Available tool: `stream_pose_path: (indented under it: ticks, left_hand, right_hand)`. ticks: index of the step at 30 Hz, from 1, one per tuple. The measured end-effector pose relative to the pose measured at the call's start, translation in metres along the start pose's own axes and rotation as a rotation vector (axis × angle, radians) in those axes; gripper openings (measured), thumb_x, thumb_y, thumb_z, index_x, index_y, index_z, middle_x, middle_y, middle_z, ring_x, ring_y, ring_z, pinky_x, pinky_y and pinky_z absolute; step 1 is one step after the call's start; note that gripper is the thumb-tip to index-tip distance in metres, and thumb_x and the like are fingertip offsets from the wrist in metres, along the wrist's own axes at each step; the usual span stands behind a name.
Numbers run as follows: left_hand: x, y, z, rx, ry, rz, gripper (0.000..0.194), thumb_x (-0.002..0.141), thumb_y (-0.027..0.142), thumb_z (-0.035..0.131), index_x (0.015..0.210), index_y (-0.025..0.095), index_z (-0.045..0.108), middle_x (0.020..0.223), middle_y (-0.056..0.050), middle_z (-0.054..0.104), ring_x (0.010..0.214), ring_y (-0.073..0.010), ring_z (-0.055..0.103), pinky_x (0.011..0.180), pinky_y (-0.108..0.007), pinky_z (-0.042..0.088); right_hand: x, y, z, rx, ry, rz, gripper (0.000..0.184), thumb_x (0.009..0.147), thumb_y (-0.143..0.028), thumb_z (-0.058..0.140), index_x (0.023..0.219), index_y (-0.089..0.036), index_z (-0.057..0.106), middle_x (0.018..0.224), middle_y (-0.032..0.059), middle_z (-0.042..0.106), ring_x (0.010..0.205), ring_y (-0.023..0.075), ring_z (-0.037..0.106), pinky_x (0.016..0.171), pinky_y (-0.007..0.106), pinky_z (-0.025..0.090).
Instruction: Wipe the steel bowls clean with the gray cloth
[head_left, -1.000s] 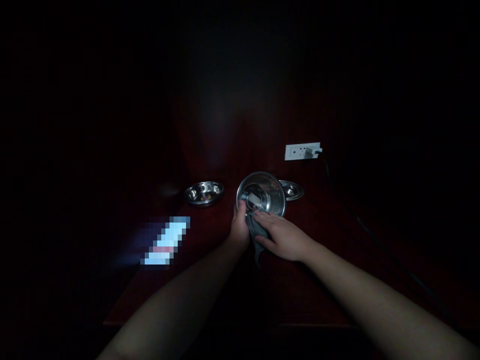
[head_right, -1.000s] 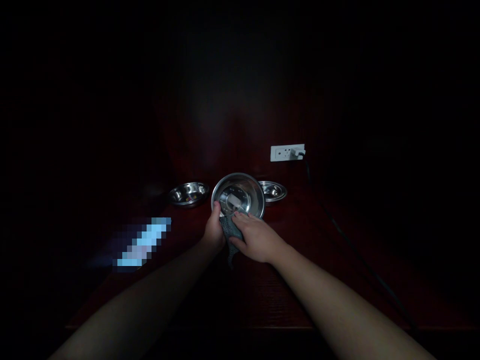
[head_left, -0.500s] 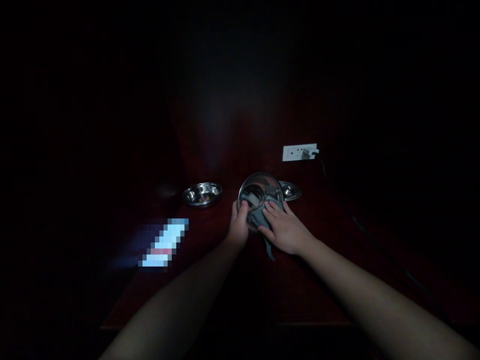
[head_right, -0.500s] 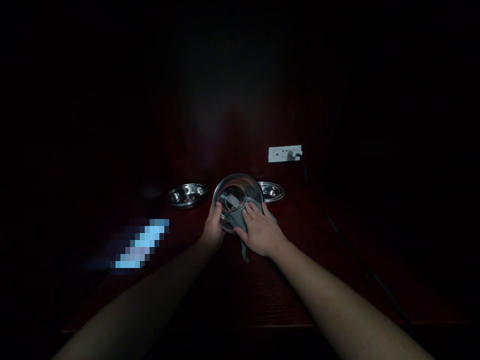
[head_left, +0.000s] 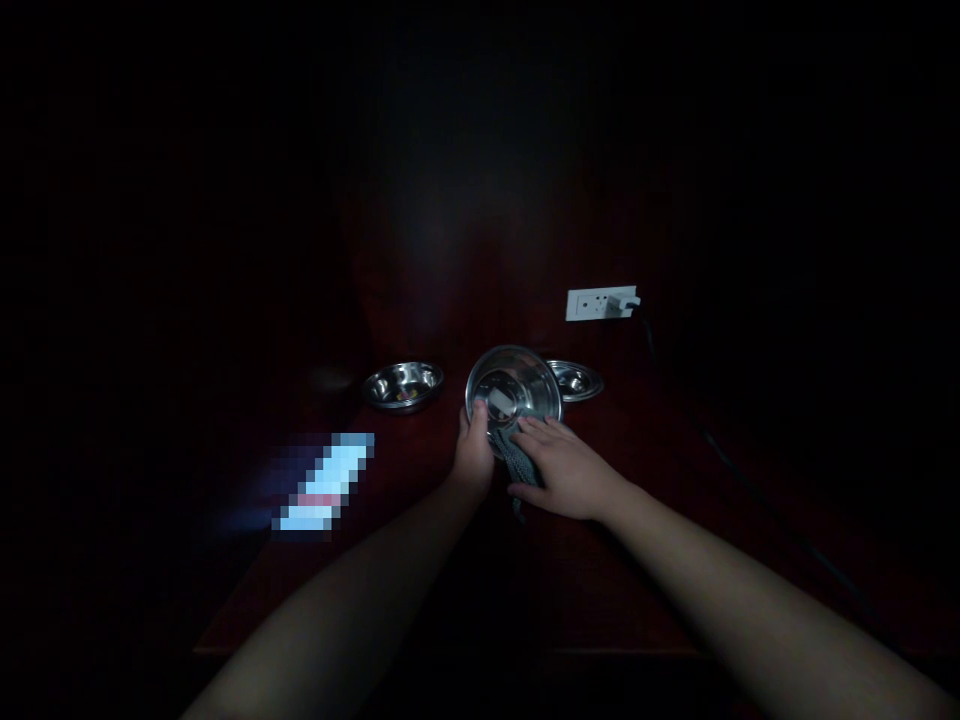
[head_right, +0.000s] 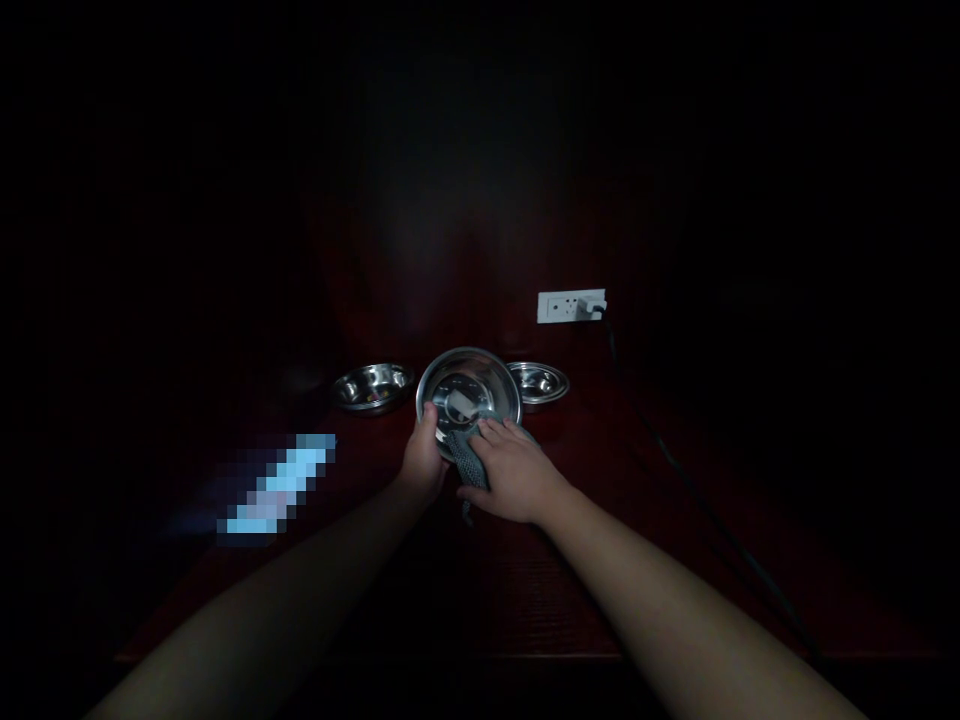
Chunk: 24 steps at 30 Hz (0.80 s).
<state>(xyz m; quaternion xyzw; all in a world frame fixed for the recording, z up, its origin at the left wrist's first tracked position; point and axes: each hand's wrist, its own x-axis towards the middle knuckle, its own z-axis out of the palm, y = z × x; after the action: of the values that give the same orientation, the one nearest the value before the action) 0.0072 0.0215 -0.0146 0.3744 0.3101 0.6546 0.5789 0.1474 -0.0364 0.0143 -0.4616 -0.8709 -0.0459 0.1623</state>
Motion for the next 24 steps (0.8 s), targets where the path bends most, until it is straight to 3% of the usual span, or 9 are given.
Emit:
stream_pose_path:
  ticks: [10,13,17,21,24]
  left_hand:
    - [-0.007,0.012,0.006,0.069,0.126,-0.062,0.043,0.083,0.05,0.053,0.107,0.015,0.062,0.105,-0.01,0.068,0.101,-0.0228,0.062,0.097,-0.036,0.042]
    - [-0.004,0.01,0.004,0.026,0.109,-0.053,0.042,0.083,0.05,0.053,0.106,0.016,0.063,0.107,-0.01,0.068,0.103,-0.0226,0.062,0.097,-0.036,0.042]
    - [0.002,0.002,0.002,-0.049,0.044,-0.062,0.045,0.083,0.053,0.051,0.105,0.015,0.064,0.108,-0.01,0.068,0.102,-0.0223,0.063,0.096,-0.036,0.043]
    - [-0.001,0.001,0.006,-0.08,0.018,-0.179,0.047,0.085,0.053,0.046,0.1,0.012,0.064,0.105,-0.014,0.068,0.099,-0.0234,0.065,0.094,-0.038,0.045]
    - [-0.005,0.005,0.01,-0.117,-0.01,-0.213,0.044,0.084,0.049,0.052,0.108,0.014,0.06,0.108,-0.014,0.067,0.102,-0.0235,0.064,0.091,-0.039,0.047]
  right_hand:
    - [-0.002,-0.006,-0.012,0.184,0.062,-0.064,0.065,0.076,-0.056,0.06,0.128,-0.018,0.051,0.134,0.0145,0.051,0.121,0.0295,0.048,0.1,0.047,0.036]
    - [-0.001,-0.005,-0.012,0.213,0.028,-0.073,0.061,0.083,-0.052,0.053,0.132,-0.016,0.047,0.13,0.0133,0.055,0.122,0.0273,0.048,0.106,0.048,0.029]
    - [0.001,-0.002,-0.007,0.119,0.011,0.011,0.06,0.091,-0.05,0.038,0.135,-0.011,0.044,0.138,0.0167,0.048,0.132,0.0277,0.038,0.112,0.05,0.016]
    - [0.003,-0.003,-0.004,-0.011,0.008,0.111,0.061,0.091,-0.052,0.035,0.131,-0.008,0.049,0.141,0.0197,0.043,0.135,0.0289,0.033,0.113,0.05,0.011]
    - [0.003,-0.005,-0.004,-0.04,-0.005,0.151,0.062,0.091,-0.053,0.034,0.132,-0.008,0.048,0.142,0.0204,0.042,0.135,0.0293,0.032,0.112,0.051,0.011]
